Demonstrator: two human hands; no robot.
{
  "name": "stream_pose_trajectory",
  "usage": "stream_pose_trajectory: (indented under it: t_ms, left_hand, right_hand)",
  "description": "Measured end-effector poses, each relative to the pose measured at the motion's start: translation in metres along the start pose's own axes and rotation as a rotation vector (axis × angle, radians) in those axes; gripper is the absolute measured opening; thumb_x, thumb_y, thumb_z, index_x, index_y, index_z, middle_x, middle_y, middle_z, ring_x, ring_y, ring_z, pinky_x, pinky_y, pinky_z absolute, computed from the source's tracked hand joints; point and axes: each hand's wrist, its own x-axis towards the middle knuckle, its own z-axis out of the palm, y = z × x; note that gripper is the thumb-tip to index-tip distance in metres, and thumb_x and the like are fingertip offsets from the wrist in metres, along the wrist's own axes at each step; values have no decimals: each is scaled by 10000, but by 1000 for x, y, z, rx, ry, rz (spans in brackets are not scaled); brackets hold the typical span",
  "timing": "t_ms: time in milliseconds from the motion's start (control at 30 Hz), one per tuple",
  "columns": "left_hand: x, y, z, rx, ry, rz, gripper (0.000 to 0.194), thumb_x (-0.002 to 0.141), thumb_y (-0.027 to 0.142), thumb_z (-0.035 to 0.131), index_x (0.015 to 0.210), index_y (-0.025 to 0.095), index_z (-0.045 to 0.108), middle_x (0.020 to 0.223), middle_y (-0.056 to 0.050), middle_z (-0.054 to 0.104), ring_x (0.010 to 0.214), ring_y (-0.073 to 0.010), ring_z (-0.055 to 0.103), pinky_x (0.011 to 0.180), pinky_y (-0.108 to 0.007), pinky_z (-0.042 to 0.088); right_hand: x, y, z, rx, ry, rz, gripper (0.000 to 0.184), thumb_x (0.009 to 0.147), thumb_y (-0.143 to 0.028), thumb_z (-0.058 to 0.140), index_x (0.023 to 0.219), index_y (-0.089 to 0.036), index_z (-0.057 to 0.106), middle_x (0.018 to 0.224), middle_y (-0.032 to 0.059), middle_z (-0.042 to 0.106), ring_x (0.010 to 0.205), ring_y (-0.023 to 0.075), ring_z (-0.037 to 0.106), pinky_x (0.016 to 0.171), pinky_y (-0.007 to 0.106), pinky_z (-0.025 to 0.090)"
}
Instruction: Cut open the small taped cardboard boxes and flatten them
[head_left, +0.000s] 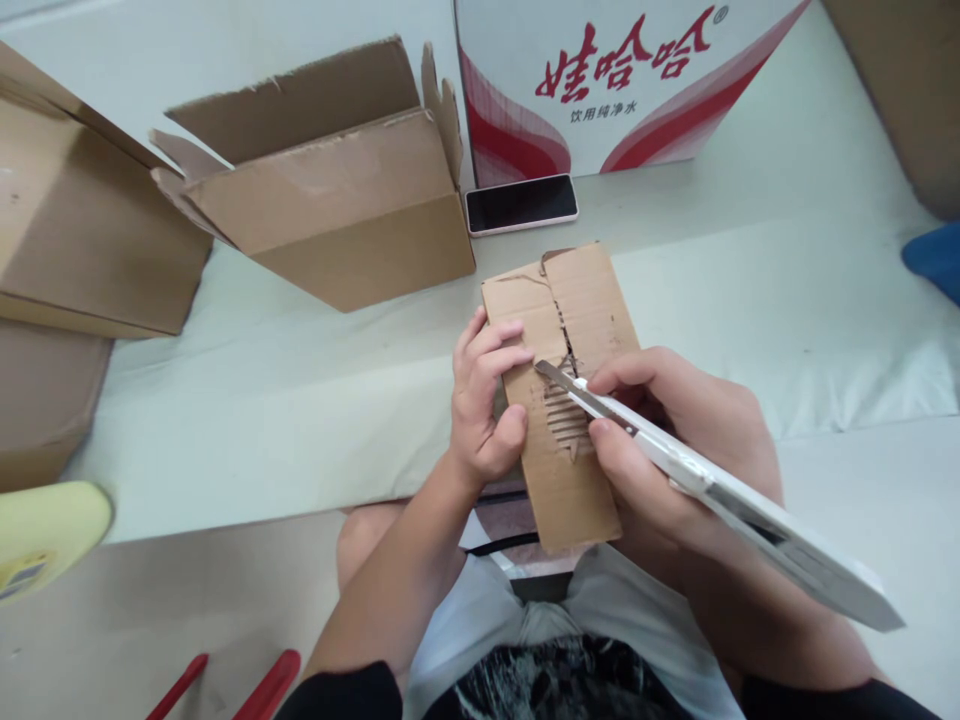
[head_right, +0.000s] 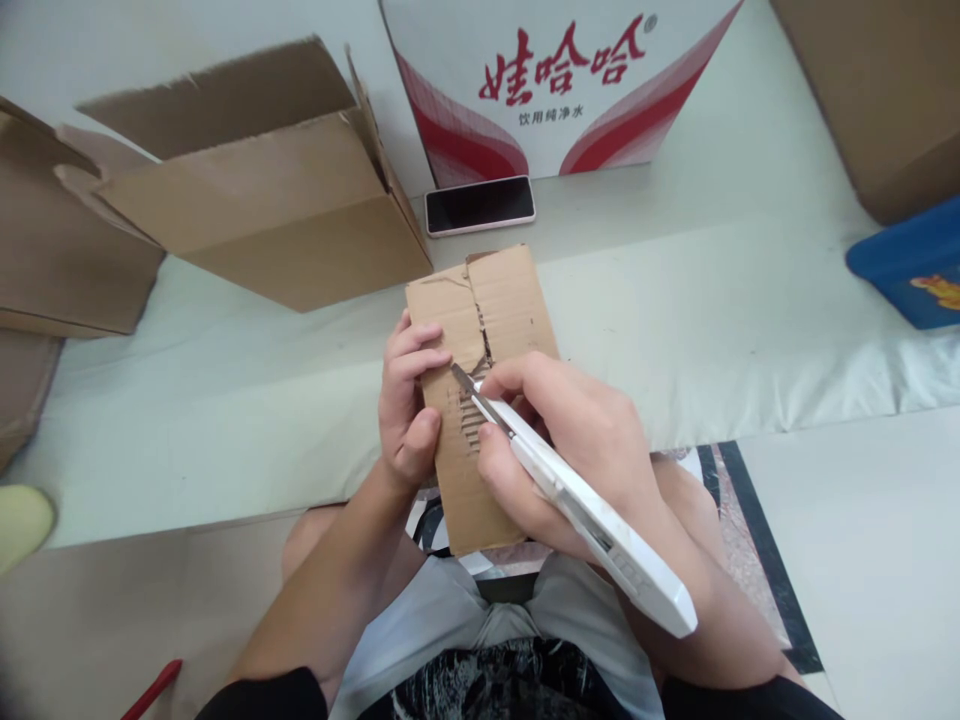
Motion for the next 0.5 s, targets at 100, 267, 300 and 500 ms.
stream_pose_trajectory:
  t_ms: [100,267,300,500]
  left_hand:
    - [0,-1,0,4,0,5,403,1064,565,403,1319,303,572,1379,-80,660,1355,-302,627,1288,-621,398]
    - [0,-1,0,12,4,-2,406,1065,576,393,1313,306,567,1380,-77,663,1365,-303,624,1294,-633,389]
    - [-1,-1,0,27,1,-4,410,1067,581,381,1314,308,562,1382,-77,663,1363,-304,626,1291,-638,392]
    - [-1,-2,1,24,6,3,413,1060,583,385,1323,317,558,1375,-77,668,1356,-303,635,1292,-634,389]
  right_hand:
    - [-1,1,0,4,-1,8,60,851,-220,626,910,-231,625,680,-53,682,455,76,513,470,228,409]
    - [-1,1,0,6,-9,17,56,850,-213,619,901,-234,618,646,-64,646,457,78,514,467,223,409]
    - [-1,1,0,9,-5,11,56,852,-210,618,902,-235,615,649,-65,645,455,76,511,467,222,408]
    - [-1,1,1,17,-3,16,81,838,-197,624,902,-243,608,646,-65,640,452,82,503,476,235,416]
